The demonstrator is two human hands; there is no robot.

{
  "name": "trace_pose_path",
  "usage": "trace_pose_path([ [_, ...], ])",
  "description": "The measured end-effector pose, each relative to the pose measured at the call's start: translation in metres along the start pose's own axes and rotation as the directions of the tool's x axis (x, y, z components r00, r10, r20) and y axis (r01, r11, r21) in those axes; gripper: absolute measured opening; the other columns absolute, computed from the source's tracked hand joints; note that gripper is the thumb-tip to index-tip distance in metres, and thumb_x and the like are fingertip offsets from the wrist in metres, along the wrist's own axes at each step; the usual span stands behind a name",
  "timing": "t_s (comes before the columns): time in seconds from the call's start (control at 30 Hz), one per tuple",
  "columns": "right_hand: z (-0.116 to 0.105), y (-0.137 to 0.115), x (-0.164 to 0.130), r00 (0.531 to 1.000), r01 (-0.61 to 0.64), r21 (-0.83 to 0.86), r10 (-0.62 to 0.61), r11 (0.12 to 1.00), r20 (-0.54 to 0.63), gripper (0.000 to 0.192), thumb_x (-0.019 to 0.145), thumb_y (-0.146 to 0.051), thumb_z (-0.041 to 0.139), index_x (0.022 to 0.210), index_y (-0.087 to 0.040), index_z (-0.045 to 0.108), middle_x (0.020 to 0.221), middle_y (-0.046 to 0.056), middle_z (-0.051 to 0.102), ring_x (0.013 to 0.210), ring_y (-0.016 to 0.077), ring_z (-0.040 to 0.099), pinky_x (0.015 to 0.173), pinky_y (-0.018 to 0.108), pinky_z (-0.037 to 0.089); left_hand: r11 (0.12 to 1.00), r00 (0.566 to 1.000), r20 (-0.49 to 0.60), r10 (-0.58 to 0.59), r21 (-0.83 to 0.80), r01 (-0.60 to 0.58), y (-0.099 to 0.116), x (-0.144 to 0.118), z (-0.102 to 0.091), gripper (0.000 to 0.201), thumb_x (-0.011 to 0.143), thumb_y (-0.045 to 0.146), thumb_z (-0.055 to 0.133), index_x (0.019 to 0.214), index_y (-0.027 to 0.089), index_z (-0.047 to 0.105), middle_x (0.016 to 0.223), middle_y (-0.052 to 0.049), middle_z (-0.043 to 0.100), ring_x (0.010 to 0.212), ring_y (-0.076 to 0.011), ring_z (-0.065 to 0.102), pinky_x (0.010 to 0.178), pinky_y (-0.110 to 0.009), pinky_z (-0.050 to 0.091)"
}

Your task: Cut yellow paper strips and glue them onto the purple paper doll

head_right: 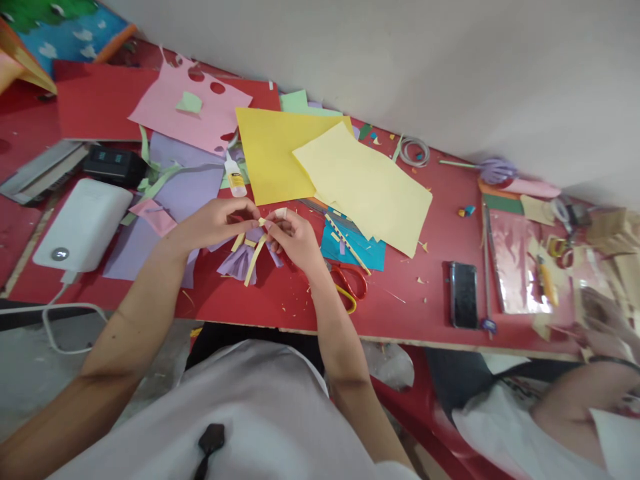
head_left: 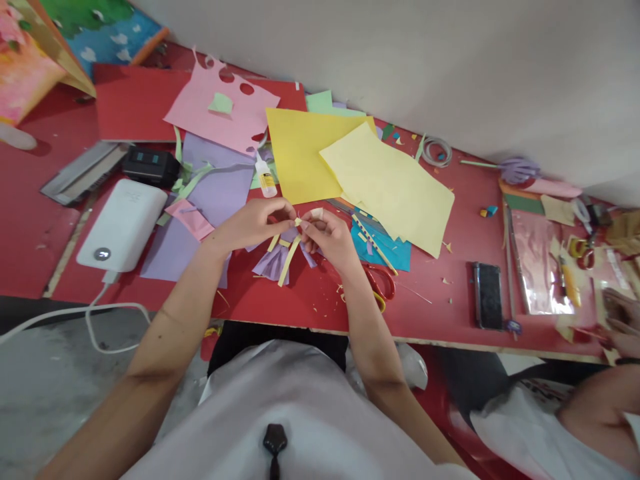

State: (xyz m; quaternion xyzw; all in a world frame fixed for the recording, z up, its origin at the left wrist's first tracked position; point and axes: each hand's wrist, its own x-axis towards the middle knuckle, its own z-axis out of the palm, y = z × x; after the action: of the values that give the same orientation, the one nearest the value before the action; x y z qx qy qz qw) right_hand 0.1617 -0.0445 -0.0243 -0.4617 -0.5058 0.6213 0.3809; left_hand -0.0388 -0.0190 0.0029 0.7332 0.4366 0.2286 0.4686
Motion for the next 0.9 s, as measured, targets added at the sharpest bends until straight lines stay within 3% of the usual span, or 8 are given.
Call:
trace_pose_path([
  [0.5, 0.0, -0.004, -0.003, 0.999, 0.029, -0.126, -0.033, 0.992, -0.025, 0.027, 0.086, -0.047, 0.064, 0.093, -0.022, 0.058, 0.062, -0.006, 0.059, 0.047, 0.0062, 0.053, 0.045, 0.018, 0.046, 1.0, 1.0, -0.01, 0.008, 0.012, -0.008, 0.0, 0.0, -0.001, 0.027, 0.089, 0.044, 0.055, 0.091, 0.018, 0.062, 0.091, -0.005, 0.07, 0.081, -0.017, 0.063, 0.073, -0.027, 0.048],
  [0.77, 0.011, -0.009, -0.007, 0.958, 0.155, -0.384, -0.234, 0.91, -0.166, 0.026, 0.087, -0.048, 0.064, 0.088, -0.023, 0.059, 0.067, -0.003, 0.059, 0.055, 0.0092, 0.052, 0.054, 0.023, 0.043, 0.999, 1.0, -0.009, 0.014, 0.033, -0.014, 0.0, 0.001, 0.002, 0.02, 0.088, 0.036, 0.055, 0.091, 0.017, 0.062, 0.091, -0.005, 0.07, 0.082, -0.0178, 0.064, 0.073, -0.027, 0.049],
  [0.9, 0.013, -0.006, -0.007, 0.954, 0.153, -0.428, -0.246, 0.89, -0.17, 0.024, 0.089, -0.047, 0.061, 0.086, -0.023, 0.059, 0.069, -0.003, 0.059, 0.058, 0.0102, 0.053, 0.056, 0.023, 0.042, 0.999, 1.0, -0.008, 0.016, 0.028, -0.016, 0.0, 0.001, 0.003, 0.018, 0.087, 0.033, 0.056, 0.092, 0.017, 0.062, 0.094, -0.005, 0.07, 0.082, -0.0173, 0.065, 0.075, -0.028, 0.049],
])
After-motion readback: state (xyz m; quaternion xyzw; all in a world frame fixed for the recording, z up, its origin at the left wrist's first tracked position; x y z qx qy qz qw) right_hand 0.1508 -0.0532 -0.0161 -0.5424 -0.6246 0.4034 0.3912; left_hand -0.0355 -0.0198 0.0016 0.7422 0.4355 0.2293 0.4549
